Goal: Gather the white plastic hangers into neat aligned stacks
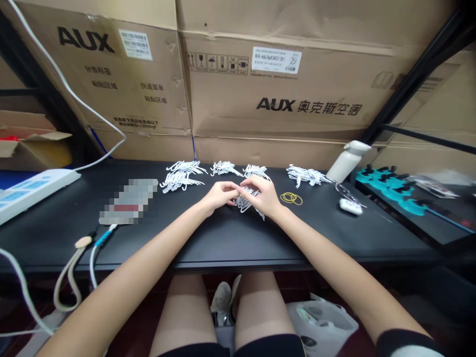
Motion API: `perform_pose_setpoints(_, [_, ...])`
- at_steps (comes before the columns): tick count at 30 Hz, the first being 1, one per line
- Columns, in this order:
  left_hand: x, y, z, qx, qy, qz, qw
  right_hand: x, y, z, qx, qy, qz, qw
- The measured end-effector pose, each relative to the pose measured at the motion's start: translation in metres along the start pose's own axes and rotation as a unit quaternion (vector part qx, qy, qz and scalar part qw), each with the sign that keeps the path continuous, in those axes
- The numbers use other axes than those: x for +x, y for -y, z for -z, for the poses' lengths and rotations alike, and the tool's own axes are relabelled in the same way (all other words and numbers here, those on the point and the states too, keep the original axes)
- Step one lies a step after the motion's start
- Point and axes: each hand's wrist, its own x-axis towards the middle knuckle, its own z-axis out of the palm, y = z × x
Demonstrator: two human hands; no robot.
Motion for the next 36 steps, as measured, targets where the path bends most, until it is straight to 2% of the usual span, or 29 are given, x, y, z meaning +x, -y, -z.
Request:
perform_pose_setpoints(5, [0.000, -0.002, 0.003, 0.002, 0.006, 0.004, 1.000, 0.000, 0.003, -0.001, 0.007, 0.028, -0.008, 1.000])
perform_pose_setpoints(10, [0.000, -0.004, 0.003, -0.009, -0.001, 0.018, 1.000, 0.001, 0.004, -0.002, 0.012, 0.021, -0.024, 0.999])
perform_pose_setpoints(12, [0.000, -0.005, 0.003, -0.013, -0.012, 0.021, 1.000, 0.001, 0.004, -0.002, 0.024, 0.020, -0.047, 0.998])
perform_pose_setpoints(15, [0.000, -0.006, 0.005, -0.019, -0.034, 0.024, 0.999, 0.001, 0.002, -0.005, 0.081, 0.023, -0.125, 0.989])
perform_pose_setpoints(18, [0.002, -0.006, 0.008, -0.032, -0.059, 0.030, 0.997, 0.003, -0.003, -0.008, 0.174, 0.009, -0.221, 0.960])
perform_pose_setpoints(21, [0.003, -0.004, 0.010, -0.019, -0.063, 0.046, 0.997, 0.004, -0.008, -0.009, 0.241, -0.008, -0.287, 0.927])
perform_pose_setpoints(25, [0.003, -0.003, 0.012, -0.006, -0.019, 0.079, 0.997, 0.006, -0.009, -0.006, 0.302, -0.012, -0.355, 0.885])
perform_pose_setpoints(29, [0.003, -0.003, 0.014, -0.039, 0.005, 0.097, 0.995, 0.007, -0.010, 0.001, 0.365, 0.024, -0.437, 0.822])
perform_pose_setpoints(33, [0.004, -0.003, 0.014, -0.065, -0.008, 0.103, 0.993, 0.008, -0.016, 0.006, 0.413, 0.049, -0.464, 0.782])
perform_pose_setpoints(36, [0.005, -0.001, 0.014, -0.075, -0.029, 0.099, 0.992, 0.007, -0.021, 0.007, 0.419, 0.049, -0.459, 0.782])
